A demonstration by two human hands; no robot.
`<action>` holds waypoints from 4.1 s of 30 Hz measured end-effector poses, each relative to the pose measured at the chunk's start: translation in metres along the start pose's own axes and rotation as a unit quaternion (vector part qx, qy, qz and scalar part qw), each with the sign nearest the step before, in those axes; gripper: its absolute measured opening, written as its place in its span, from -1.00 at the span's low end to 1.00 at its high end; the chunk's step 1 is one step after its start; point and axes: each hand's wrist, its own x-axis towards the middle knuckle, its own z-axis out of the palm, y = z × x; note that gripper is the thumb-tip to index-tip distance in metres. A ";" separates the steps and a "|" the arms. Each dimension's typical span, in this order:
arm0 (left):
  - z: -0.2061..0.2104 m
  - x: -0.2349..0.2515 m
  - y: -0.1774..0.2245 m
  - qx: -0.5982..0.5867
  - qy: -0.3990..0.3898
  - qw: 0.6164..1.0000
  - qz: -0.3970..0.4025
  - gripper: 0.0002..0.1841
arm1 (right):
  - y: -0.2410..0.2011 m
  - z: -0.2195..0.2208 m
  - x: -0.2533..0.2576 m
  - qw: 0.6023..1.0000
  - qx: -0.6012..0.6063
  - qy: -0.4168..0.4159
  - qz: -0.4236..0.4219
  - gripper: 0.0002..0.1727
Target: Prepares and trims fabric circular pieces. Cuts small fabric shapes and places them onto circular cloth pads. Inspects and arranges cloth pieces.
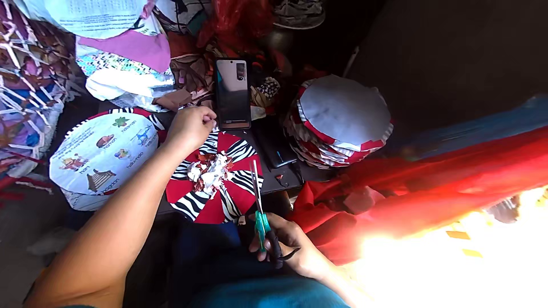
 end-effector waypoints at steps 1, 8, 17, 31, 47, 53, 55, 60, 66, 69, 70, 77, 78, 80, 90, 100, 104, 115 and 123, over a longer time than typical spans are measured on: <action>-0.002 -0.004 0.004 0.000 0.020 1.000 0.003 -0.75 | 0.002 -0.002 -0.003 1.000 -0.011 0.007 -0.027 -0.39; 0.022 -0.060 0.080 -0.048 0.045 0.972 0.226 -0.76 | -0.035 -0.034 -0.042 0.878 -0.336 0.247 -0.236 -0.37; 0.144 -0.087 0.180 -0.075 -0.105 0.858 0.497 -0.83 | -0.038 -0.085 -0.099 0.706 -0.522 0.448 -0.170 -0.38; 0.170 -0.094 0.255 -0.124 -0.109 0.884 0.438 -0.91 | -0.036 -0.099 -0.157 0.718 -0.404 0.493 -0.281 -0.44; 0.139 -0.100 0.288 -0.338 -0.116 0.877 0.322 -0.71 | -0.053 -0.095 -0.173 0.707 -0.339 0.509 -0.354 -0.50; 0.147 -0.105 0.290 -0.207 -0.148 0.897 0.361 -0.56 | -0.055 -0.095 -0.175 0.707 -0.336 0.511 -0.355 -0.50; 0.161 -0.111 0.287 -0.176 -0.100 0.887 0.416 -0.60 | -0.054 -0.095 -0.175 0.712 -0.326 0.506 -0.361 -0.49; 0.189 -0.128 0.283 -0.118 -0.106 0.843 0.513 -0.83 | -0.054 -0.090 -0.174 0.707 -0.333 0.511 -0.358 -0.50; 0.199 -0.140 0.283 -0.118 -0.207 0.835 0.496 -0.81 | -0.052 -0.087 -0.174 0.714 -0.347 0.509 -0.333 -0.46; 0.192 -0.146 0.267 -0.167 -0.141 0.816 0.536 -0.85 | -0.051 -0.091 -0.173 0.734 -0.343 0.494 -0.314 -0.47; 0.187 -0.147 0.257 -0.175 -0.101 0.811 0.549 -0.85 | -0.053 -0.091 -0.172 0.742 -0.339 0.491 -0.306 -0.48; 0.105 -0.127 0.153 -0.120 0.043 0.896 0.425 -0.75 | -0.056 -0.092 -0.156 0.764 -0.329 0.479 -0.281 -0.54; 0.090 -0.119 0.134 -0.103 0.058 0.919 0.376 -0.75 | -0.058 -0.090 -0.150 0.765 -0.336 0.481 -0.268 -0.52; 0.056 -0.098 0.096 -0.068 0.077 0.958 0.267 -0.77 | -0.060 -0.087 -0.137 0.755 -0.356 0.487 -0.256 -0.48; -0.021 -0.014 -0.004 0.029 0.033 0.999 0.022 -0.79 | -0.065 -0.052 -0.073 0.791 -0.325 0.422 -0.301 -0.48; 0.006 0.007 -0.011 0.033 -0.037 0.999 0.022 -0.84 | -0.041 -0.011 -0.018 0.884 -0.343 0.232 -0.218 -0.39; 0.009 0.007 -0.017 0.022 -0.035 0.999 0.034 -0.83 | -0.032 -0.010 -0.002 0.890 -0.355 0.198 -0.208 -0.36; -0.005 0.010 -0.029 -0.207 0.059 0.976 -0.040 -0.79 | -0.019 0.011 0.042 0.974 -0.210 0.083 -0.033 -0.33; -0.034 -0.031 -0.004 -0.386 -0.003 0.922 0.039 -0.92 | -0.022 0.022 0.063 0.992 -0.099 -0.067 0.030 -0.18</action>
